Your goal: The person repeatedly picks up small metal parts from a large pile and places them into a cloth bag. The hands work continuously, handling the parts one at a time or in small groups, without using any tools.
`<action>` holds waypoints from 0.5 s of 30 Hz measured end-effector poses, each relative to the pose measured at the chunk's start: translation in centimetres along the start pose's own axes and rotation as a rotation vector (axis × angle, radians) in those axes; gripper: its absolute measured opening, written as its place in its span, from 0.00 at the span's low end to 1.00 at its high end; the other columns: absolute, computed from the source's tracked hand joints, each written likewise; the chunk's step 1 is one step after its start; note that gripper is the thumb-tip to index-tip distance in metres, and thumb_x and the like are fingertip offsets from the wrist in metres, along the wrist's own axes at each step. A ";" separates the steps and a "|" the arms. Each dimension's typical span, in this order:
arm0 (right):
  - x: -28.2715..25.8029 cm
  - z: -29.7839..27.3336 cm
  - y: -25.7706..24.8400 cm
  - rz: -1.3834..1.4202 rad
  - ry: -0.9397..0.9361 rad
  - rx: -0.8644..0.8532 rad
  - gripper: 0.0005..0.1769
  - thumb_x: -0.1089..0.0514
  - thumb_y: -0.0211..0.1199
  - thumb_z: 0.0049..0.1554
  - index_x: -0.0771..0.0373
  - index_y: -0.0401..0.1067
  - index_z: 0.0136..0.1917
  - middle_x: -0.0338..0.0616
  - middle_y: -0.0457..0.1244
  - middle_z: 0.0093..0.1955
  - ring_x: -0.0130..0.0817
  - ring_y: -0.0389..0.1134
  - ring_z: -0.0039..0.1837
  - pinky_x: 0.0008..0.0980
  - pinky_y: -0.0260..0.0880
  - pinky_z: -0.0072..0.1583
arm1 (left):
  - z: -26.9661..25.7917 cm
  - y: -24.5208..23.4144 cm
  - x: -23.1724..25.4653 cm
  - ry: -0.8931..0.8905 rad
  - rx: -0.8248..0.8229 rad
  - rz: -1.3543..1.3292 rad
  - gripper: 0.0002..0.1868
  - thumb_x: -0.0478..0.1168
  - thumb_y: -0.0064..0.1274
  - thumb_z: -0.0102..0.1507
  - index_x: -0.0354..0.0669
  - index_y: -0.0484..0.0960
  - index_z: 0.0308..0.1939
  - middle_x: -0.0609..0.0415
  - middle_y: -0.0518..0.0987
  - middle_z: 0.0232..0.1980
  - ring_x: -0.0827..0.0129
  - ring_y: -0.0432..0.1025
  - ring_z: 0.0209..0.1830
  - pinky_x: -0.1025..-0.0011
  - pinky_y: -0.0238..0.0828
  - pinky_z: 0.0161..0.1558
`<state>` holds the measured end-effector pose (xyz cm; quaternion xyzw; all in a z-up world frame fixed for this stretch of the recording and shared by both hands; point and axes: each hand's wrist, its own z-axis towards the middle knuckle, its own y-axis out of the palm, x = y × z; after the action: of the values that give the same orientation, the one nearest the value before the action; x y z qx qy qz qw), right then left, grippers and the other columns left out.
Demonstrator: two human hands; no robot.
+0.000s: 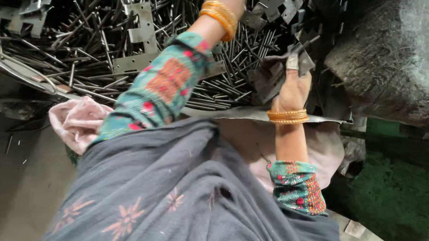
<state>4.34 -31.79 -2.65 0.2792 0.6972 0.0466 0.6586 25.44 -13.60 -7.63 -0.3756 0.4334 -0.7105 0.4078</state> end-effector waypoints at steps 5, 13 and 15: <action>-0.3 -0.7 2.1 0.321 0.259 -0.184 0.14 0.63 0.58 0.65 0.67 0.67 0.63 0.60 0.69 0.58 0.51 0.72 0.59 0.50 0.76 0.59 | -7.5 -10.6 -3.8 -0.145 0.177 -0.378 0.13 0.37 0.64 0.51 0.43 0.90 0.40 0.42 0.85 0.37 0.45 0.78 0.39 0.52 0.74 0.42; 4.7 0.9 3.4 0.495 0.399 -0.088 0.16 0.58 0.55 0.65 0.67 0.68 0.63 0.64 0.67 0.57 0.60 0.71 0.58 0.57 0.76 0.61 | -13.0 -21.5 -3.1 -0.258 -0.262 -0.861 0.12 0.37 0.65 0.56 0.45 0.84 0.44 0.47 0.84 0.39 0.48 0.77 0.39 0.55 0.75 0.43; 4.7 0.3 2.9 0.438 0.389 -0.082 0.15 0.57 0.55 0.65 0.66 0.68 0.63 0.63 0.67 0.57 0.59 0.71 0.58 0.57 0.76 0.60 | -12.9 -20.7 -1.3 0.096 0.148 -0.354 0.09 0.40 0.68 0.57 0.39 0.86 0.37 0.42 0.82 0.36 0.45 0.77 0.39 0.53 0.73 0.43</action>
<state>5.69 -27.32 -5.67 0.3819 0.7311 0.2684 0.4976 9.19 -2.42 6.83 -0.3806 0.3261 -0.8181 0.2819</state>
